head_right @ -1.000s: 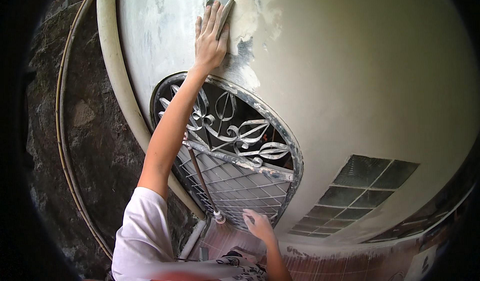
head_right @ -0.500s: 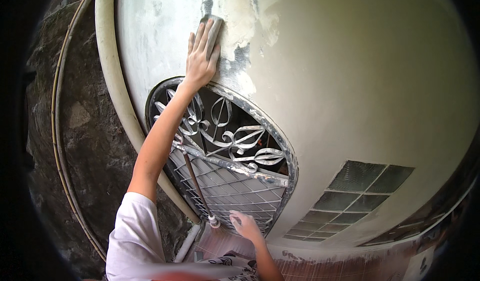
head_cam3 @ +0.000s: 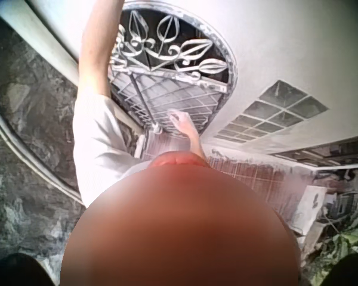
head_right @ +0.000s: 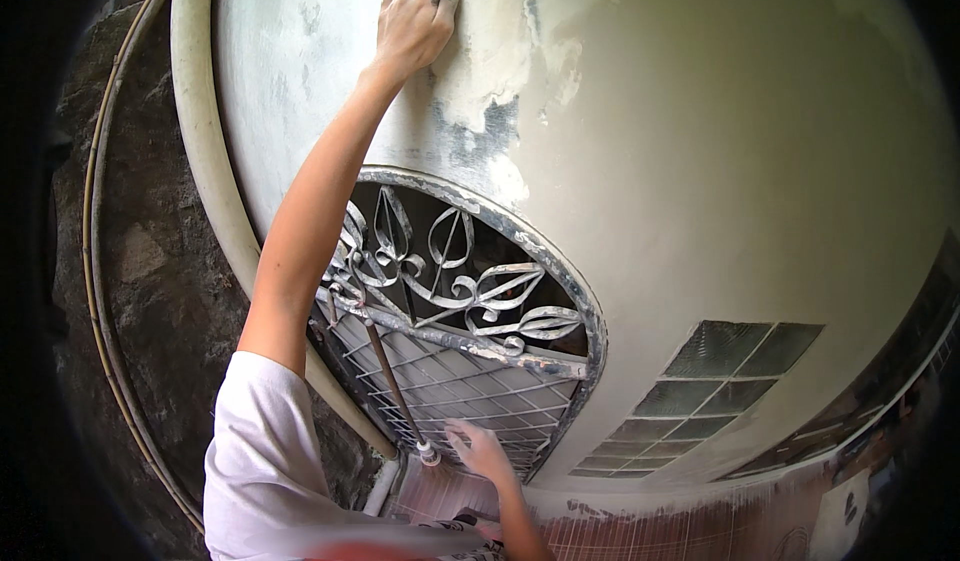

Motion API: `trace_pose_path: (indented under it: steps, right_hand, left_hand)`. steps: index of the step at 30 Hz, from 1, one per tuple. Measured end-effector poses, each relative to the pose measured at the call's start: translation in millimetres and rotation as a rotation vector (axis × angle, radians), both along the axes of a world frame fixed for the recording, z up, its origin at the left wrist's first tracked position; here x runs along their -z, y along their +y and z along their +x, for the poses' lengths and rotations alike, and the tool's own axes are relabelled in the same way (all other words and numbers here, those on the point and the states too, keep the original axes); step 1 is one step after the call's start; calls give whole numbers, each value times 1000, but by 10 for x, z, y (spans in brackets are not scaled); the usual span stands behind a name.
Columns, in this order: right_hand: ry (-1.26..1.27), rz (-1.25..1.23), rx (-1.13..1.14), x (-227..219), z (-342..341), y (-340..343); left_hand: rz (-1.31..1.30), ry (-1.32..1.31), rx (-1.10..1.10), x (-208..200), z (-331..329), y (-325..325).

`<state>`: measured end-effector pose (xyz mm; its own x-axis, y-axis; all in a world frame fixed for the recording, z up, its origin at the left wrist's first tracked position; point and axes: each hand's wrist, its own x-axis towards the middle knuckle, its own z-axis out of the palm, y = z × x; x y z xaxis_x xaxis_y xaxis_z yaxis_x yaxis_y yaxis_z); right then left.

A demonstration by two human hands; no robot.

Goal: The person smooths a freshly plastered wall section using a small rectangular trowel. They repeatedly rub the trowel over the same area to even out the surface, occasionally using their left hand to steady the wall or check the texture.

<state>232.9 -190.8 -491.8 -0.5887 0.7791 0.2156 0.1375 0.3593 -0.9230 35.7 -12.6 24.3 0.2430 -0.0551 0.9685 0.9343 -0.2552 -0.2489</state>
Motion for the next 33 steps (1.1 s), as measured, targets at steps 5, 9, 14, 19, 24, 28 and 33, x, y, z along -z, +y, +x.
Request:
trace_pose_path:
  steps: [5,9,14,19,24,28,33]
  right_hand:
    - [33,56,111,-179,-50,20]
    - [65,2,133,-413,-123,31]
    - [18,185,157,-794,-234,41]
    - [-24,310,163,-1262,-321,93]
    - [76,656,414,-1952,-186,398]
    - [-42,1264,754,-2526,-134,943]
    - [-456,1448,738,-2737,-300,1381]
  left_hand:
    - [43,62,-31,836,-81,-11]
    - [-154,147,-51,1503,-185,-140]
    - [-70,182,-87,1233,-367,-97]
    - [33,59,-88,835,-354,64]
    - [-117,131,-33,1357,-373,-24]
    - [-86,171,-43,1408,-436,-72]
    - [31,103,-62,595,-266,71]
